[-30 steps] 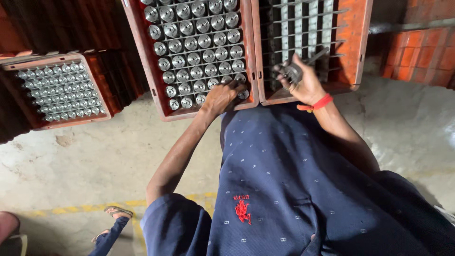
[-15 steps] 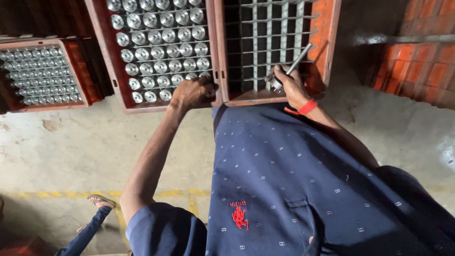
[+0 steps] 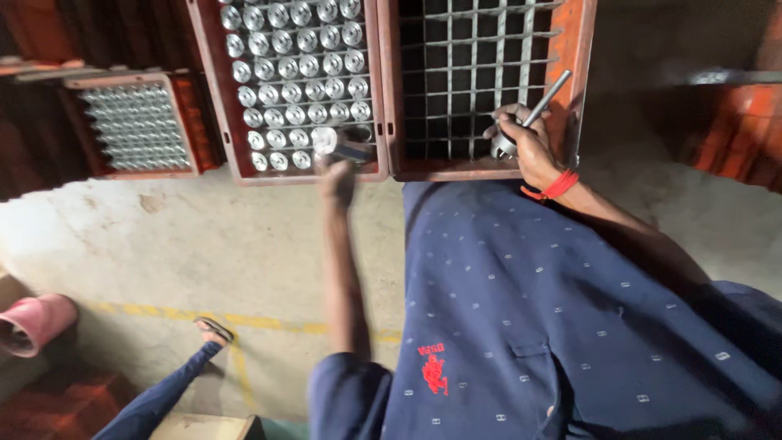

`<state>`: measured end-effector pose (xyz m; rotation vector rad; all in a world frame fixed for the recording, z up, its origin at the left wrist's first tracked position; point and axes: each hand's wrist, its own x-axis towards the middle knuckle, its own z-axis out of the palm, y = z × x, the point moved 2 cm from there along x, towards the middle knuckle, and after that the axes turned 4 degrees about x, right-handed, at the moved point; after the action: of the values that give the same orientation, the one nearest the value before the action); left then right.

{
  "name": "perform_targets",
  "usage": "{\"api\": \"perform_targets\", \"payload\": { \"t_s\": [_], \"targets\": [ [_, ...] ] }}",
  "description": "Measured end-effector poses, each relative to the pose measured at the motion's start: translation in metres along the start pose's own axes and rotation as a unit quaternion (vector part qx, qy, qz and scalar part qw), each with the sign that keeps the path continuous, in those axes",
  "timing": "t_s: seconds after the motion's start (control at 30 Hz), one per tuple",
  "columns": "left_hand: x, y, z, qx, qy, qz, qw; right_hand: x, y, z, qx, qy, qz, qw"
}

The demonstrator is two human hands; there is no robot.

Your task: The person transfers small metal balls from one crate to another using a metal tool. They repeatedly pick up balls and place them into an empty crate, then move the filled crate aside and bring another empty crate into position.

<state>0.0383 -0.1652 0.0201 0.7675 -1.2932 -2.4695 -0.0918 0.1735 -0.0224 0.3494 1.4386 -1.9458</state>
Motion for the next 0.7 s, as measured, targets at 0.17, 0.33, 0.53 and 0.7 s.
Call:
{"api": "perform_targets", "payload": {
  "t_s": [0.17, 0.33, 0.53, 0.7],
  "targets": [
    [-0.010, -0.090, 0.082, 0.378, 0.068, 0.024, 0.923, 0.005, -0.009, 0.031, 0.009, -0.032, -0.089, 0.996],
    [-0.054, -0.091, 0.141, 0.505, -0.021, 0.030, 0.862, -0.007, -0.031, 0.059, 0.049, -0.035, -0.097, 0.993],
    [-0.051, -0.098, 0.160, 0.565, -0.045, 0.009, 0.824, -0.018, -0.034, 0.069, 0.039, -0.048, -0.116, 0.991],
    [-0.053, -0.110, 0.155, 0.522, -0.110, -0.038, 0.845, -0.013, -0.016, 0.050, 0.017, -0.143, -0.064, 0.988]
  ]
}}
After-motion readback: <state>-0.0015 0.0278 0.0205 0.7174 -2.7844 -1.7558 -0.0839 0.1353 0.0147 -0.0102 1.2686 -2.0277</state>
